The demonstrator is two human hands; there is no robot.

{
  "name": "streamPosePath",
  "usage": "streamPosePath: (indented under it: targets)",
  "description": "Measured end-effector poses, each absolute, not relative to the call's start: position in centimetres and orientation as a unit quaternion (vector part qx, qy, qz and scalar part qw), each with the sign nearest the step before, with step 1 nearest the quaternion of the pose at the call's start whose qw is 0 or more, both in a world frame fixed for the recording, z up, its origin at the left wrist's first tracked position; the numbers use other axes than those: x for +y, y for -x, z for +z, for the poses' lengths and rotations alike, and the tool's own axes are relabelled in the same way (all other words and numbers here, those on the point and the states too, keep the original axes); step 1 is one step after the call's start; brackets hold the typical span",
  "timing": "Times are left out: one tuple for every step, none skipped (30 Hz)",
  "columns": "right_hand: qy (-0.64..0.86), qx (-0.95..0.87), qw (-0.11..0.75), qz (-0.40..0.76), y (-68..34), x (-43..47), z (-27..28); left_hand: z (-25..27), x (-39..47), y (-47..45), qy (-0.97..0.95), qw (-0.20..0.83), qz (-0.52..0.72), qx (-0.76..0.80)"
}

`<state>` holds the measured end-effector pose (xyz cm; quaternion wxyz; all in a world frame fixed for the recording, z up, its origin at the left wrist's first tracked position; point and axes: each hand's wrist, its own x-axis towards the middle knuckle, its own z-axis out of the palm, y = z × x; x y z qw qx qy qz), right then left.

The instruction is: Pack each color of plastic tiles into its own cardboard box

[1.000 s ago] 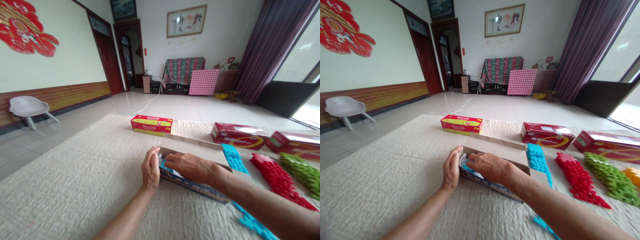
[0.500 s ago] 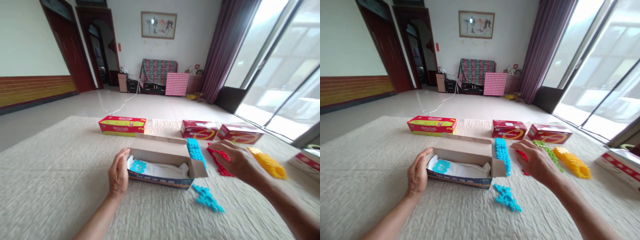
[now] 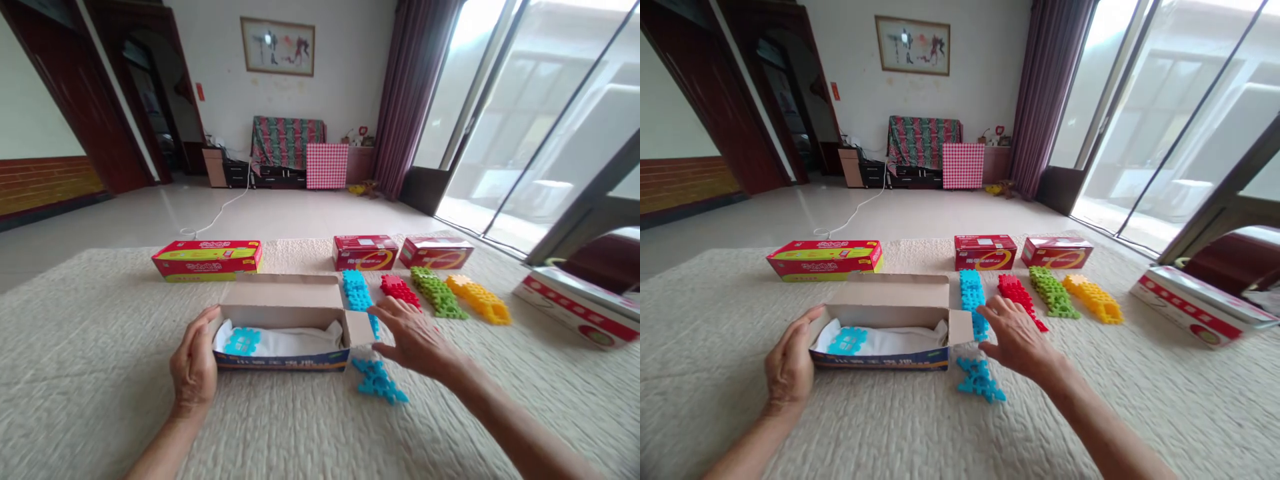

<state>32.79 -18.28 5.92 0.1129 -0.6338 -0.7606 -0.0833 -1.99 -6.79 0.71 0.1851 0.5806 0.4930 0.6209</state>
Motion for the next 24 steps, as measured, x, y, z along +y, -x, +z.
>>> streamPosePath:
  targets:
    - [0.635, -0.76, 0.109, -0.085, -32.8, -18.28, 5.8, 0.71, -6.81, 2.0, -0.58, 0.184, 0.621, 0.493]
    - [0.636, -0.76, 0.106, -0.086, -32.82, -18.27, 5.69, 0.7, -6.82, 2.0, -0.579, 0.184, 0.622, 0.494]
    - [0.636, -0.76, 0.104, -0.086, -32.83, -18.25, 5.58, 0.69, -6.82, 2.01, -0.577, 0.185, 0.623, 0.495]
    - [0.636, -0.76, 0.103, -0.086, -32.84, -18.22, 5.48, 0.66, -6.82, 2.02, -0.576, 0.188, 0.622, 0.496]
    - [0.637, -0.759, 0.103, -0.086, -32.84, -18.18, 5.39, 0.64, -6.81, 2.03, -0.575, 0.191, 0.622, 0.497]
    - [0.637, -0.759, 0.103, -0.086, -32.84, -18.15, 5.3, 0.61, -6.8, 2.05, -0.574, 0.193, 0.621, 0.498]
    - [0.638, -0.758, 0.104, -0.086, -32.82, -18.12, 5.24, 0.59, -6.78, 2.06, -0.574, 0.194, 0.62, 0.499]
    - [0.638, -0.758, 0.105, -0.084, -32.8, -18.1, 5.19, 0.56, -6.77, 2.07, -0.575, 0.193, 0.619, 0.499]
    - [0.638, -0.758, 0.106, -0.082, -32.78, -18.09, 5.16, 0.54, -6.76, 2.08, -0.576, 0.191, 0.619, 0.499]
    - [0.639, -0.757, 0.107, -0.08, -32.76, -18.09, 5.15, 0.51, -6.75, 2.08, -0.576, 0.189, 0.62, 0.498]
    - [0.64, -0.757, 0.109, -0.079, -32.73, -18.1, 5.17, 0.49, -6.74, 2.09, -0.575, 0.187, 0.622, 0.498]
    - [0.641, -0.756, 0.111, -0.077, -32.71, -18.12, 5.19, 0.47, -6.74, 2.09, -0.575, 0.186, 0.622, 0.497]
    - [0.641, -0.755, 0.114, -0.076, -32.68, -18.14, 5.22, 0.45, -6.74, 2.1, -0.574, 0.185, 0.623, 0.498]
    - [0.64, -0.755, 0.117, -0.077, -32.66, -18.17, 5.25, 0.43, -6.74, 2.1, -0.574, 0.185, 0.623, 0.498]
    - [0.64, -0.755, 0.12, -0.078, -32.63, -18.19, 5.27, 0.43, -6.75, 2.11, -0.575, 0.185, 0.622, 0.499]
    - [0.641, -0.754, 0.122, -0.081, -32.62, -18.22, 5.26, 0.43, -6.76, 2.11, -0.576, 0.185, 0.62, 0.5]
    - [0.641, -0.753, 0.123, -0.084, -32.61, -18.23, 5.22, 0.45, -6.78, 2.12, -0.577, 0.185, 0.619, 0.501]
    - [0.642, -0.752, 0.123, -0.087, -32.6, -18.24, 5.16, 0.47, -6.79, 2.11, -0.578, 0.184, 0.618, 0.501]
    - [0.641, -0.752, 0.124, -0.088, -32.61, -18.23, 5.08, 0.49, -6.81, 2.11, -0.579, 0.184, 0.616, 0.501]
    - [0.641, -0.752, 0.128, -0.085, -32.61, -18.2, 5.0, 0.51, -6.81, 2.1, -0.579, 0.183, 0.616, 0.502]
    - [0.641, -0.751, 0.135, -0.079, -32.61, -18.15, 4.93, 0.52, -6.81, 2.1, -0.578, 0.182, 0.617, 0.502]
    - [0.641, -0.751, 0.147, -0.069, -32.6, -18.09, 4.9, 0.52, -6.8, 2.1, -0.578, 0.181, 0.617, 0.502]
    - [0.642, -0.747, 0.164, -0.055, -32.59, -18.01, 4.92, 0.51, -6.78, 2.11, -0.577, 0.18, 0.618, 0.502]
    - [0.644, -0.742, 0.184, -0.039, -32.57, -17.92, 4.99, 0.49, -6.75, 2.13, -0.577, 0.18, 0.618, 0.502]
